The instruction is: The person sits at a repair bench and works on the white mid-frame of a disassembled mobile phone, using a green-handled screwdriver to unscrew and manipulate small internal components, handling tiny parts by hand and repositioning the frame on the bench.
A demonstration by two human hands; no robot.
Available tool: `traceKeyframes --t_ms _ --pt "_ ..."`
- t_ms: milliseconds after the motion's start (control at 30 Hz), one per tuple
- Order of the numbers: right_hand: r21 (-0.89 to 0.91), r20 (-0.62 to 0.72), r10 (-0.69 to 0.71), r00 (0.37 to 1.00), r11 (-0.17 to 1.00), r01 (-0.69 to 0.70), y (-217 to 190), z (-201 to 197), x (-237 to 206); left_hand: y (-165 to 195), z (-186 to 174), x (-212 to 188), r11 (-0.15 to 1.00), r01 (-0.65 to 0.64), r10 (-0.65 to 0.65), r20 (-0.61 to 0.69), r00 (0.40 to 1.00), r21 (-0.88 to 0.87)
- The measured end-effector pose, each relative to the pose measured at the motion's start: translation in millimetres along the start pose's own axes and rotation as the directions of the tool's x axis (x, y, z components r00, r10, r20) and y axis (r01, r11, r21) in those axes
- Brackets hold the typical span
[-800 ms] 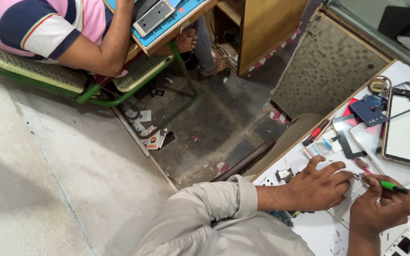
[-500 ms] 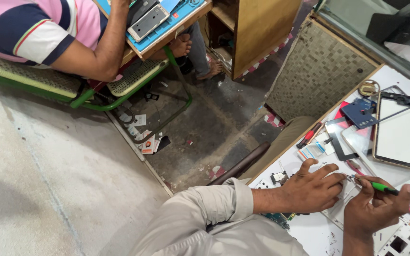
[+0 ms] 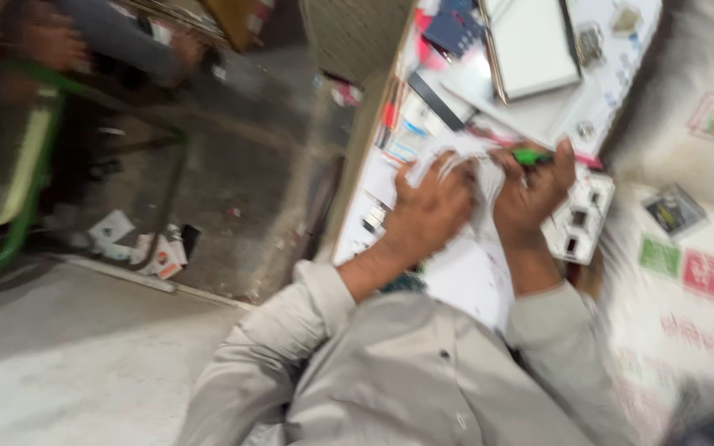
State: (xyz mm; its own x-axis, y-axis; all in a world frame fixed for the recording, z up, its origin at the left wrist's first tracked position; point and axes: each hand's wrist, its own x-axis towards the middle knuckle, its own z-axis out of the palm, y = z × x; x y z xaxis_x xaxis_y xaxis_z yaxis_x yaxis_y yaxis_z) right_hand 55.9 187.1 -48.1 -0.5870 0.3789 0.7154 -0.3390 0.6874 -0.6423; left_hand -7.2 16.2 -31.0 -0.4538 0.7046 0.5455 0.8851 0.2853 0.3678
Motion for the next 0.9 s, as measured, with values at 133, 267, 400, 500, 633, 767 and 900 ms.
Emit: traceKeyframes --t_ms 133,267,400,500,633,767,900 --pt "0.007 0.009 0.014 1.0 1.0 -0.014 5 -5 -5 1 12 0 0.999 0.036 -0.035 0.062 0.997 -0.008" --pt "0.033 0.053 0.008 0.999 0.999 -0.01 3 -10 -6 6 17 3 0.999 0.035 -0.036 0.066 0.997 0.016" --pt "-0.011 0.095 -0.037 0.995 0.999 0.039 4 -13 0 8 16 7 0.999 0.038 -0.039 0.076 0.996 0.018" --pt "-0.026 0.082 -0.033 0.996 0.999 0.035 3 -12 -1 8 16 6 0.999 0.039 -0.041 0.087 0.995 0.02" --pt "-0.02 0.083 -0.04 0.996 0.999 0.042 5 -12 -3 8 18 4 0.999 0.042 -0.043 0.089 0.995 0.016" --pt "-0.017 0.096 -0.034 0.995 0.999 0.035 5 -12 -3 7 19 5 0.999 0.043 -0.044 0.1 0.994 0.013" --pt "-0.063 0.089 -0.058 0.994 0.996 0.064 4 -10 0 6 18 7 0.999 0.046 -0.046 0.107 0.993 0.002"
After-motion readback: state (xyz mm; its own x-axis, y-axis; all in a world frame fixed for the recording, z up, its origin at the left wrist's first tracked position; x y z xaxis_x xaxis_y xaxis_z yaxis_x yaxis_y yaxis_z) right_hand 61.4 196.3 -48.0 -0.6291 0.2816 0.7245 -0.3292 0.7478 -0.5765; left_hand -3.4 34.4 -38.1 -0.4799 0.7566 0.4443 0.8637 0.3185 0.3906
